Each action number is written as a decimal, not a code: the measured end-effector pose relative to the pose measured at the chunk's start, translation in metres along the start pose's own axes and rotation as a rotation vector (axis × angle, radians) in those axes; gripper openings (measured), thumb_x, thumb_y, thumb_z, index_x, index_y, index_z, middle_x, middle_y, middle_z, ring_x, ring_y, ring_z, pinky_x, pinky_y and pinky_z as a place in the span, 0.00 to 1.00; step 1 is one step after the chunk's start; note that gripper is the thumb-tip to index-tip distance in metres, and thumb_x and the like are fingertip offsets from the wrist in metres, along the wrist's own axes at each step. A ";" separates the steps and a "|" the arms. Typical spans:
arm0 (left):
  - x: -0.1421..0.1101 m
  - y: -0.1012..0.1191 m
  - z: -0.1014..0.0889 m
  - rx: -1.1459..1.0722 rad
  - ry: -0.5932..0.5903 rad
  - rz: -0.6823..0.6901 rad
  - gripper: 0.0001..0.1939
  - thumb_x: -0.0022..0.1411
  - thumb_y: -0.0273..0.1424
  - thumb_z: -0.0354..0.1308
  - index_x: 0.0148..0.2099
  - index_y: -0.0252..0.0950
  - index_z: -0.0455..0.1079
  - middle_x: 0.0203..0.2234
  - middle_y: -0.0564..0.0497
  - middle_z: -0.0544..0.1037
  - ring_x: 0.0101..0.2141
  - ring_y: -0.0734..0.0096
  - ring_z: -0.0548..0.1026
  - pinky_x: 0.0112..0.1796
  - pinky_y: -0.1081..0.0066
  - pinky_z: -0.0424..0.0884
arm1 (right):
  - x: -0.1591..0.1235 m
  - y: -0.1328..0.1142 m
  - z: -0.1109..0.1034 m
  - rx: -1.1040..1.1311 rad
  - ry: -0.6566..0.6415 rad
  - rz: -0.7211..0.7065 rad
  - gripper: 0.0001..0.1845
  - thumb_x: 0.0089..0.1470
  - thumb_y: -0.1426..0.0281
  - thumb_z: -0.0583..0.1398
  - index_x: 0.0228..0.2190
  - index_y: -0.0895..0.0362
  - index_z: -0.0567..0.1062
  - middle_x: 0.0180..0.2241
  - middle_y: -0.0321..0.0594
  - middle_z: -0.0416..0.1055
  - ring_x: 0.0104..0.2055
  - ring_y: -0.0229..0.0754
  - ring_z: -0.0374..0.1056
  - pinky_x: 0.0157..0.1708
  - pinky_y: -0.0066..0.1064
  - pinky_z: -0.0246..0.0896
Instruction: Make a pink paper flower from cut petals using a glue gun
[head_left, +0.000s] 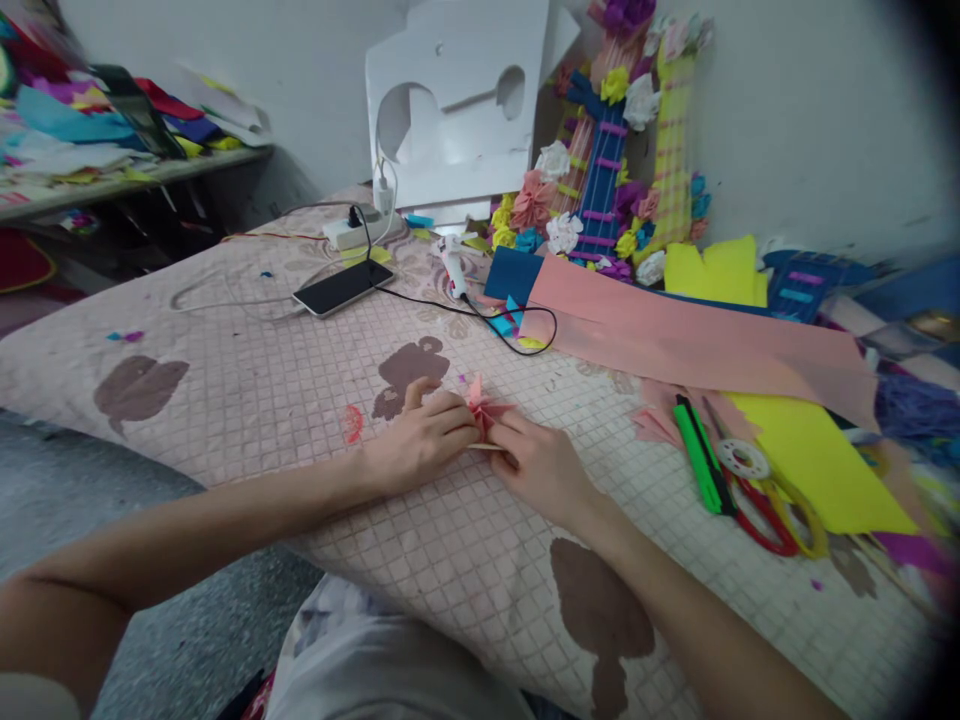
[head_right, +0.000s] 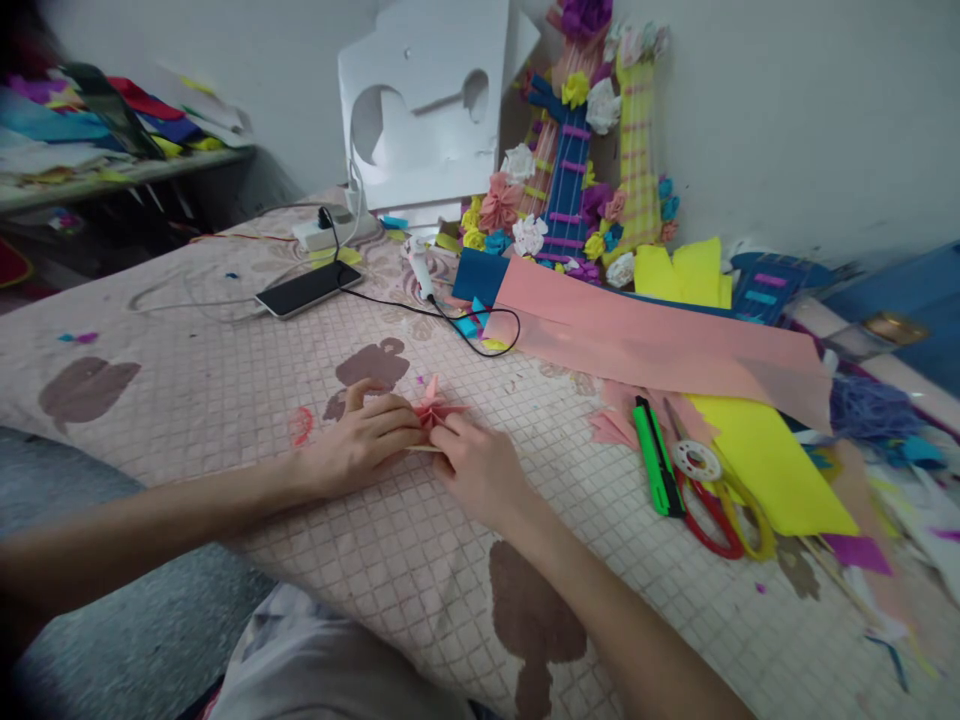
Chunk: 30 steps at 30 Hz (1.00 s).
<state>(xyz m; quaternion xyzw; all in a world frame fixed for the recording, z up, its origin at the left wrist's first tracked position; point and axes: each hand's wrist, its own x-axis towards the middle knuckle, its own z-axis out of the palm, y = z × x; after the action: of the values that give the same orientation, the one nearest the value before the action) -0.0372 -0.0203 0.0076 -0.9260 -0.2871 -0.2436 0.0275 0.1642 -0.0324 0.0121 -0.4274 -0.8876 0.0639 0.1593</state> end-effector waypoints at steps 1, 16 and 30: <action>0.000 0.000 0.000 0.001 0.000 -0.001 0.09 0.67 0.25 0.47 0.42 0.38 0.68 0.36 0.54 0.77 0.42 0.68 0.70 0.52 0.55 0.49 | 0.000 0.000 0.000 -0.002 -0.002 -0.001 0.08 0.52 0.76 0.54 0.32 0.56 0.72 0.35 0.37 0.70 0.33 0.36 0.67 0.27 0.27 0.54; -0.001 0.001 -0.004 -0.037 0.100 0.049 0.05 0.65 0.24 0.49 0.40 0.38 0.65 0.34 0.56 0.78 0.39 0.72 0.72 0.53 0.59 0.49 | -0.002 0.001 0.001 -0.066 0.008 -0.030 0.07 0.56 0.72 0.55 0.36 0.56 0.71 0.35 0.38 0.71 0.31 0.38 0.68 0.25 0.29 0.55; -0.003 -0.003 0.006 -0.046 0.054 -0.042 0.05 0.65 0.26 0.49 0.39 0.38 0.66 0.35 0.53 0.77 0.40 0.70 0.71 0.51 0.57 0.51 | -0.008 0.011 -0.001 -0.041 0.023 -0.087 0.10 0.61 0.71 0.49 0.39 0.58 0.70 0.39 0.42 0.70 0.34 0.38 0.68 0.28 0.29 0.61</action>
<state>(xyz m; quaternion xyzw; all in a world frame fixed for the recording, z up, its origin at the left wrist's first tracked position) -0.0379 -0.0182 0.0009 -0.9133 -0.2998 -0.2755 0.0090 0.1770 -0.0319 0.0089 -0.3922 -0.9047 0.0340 0.1632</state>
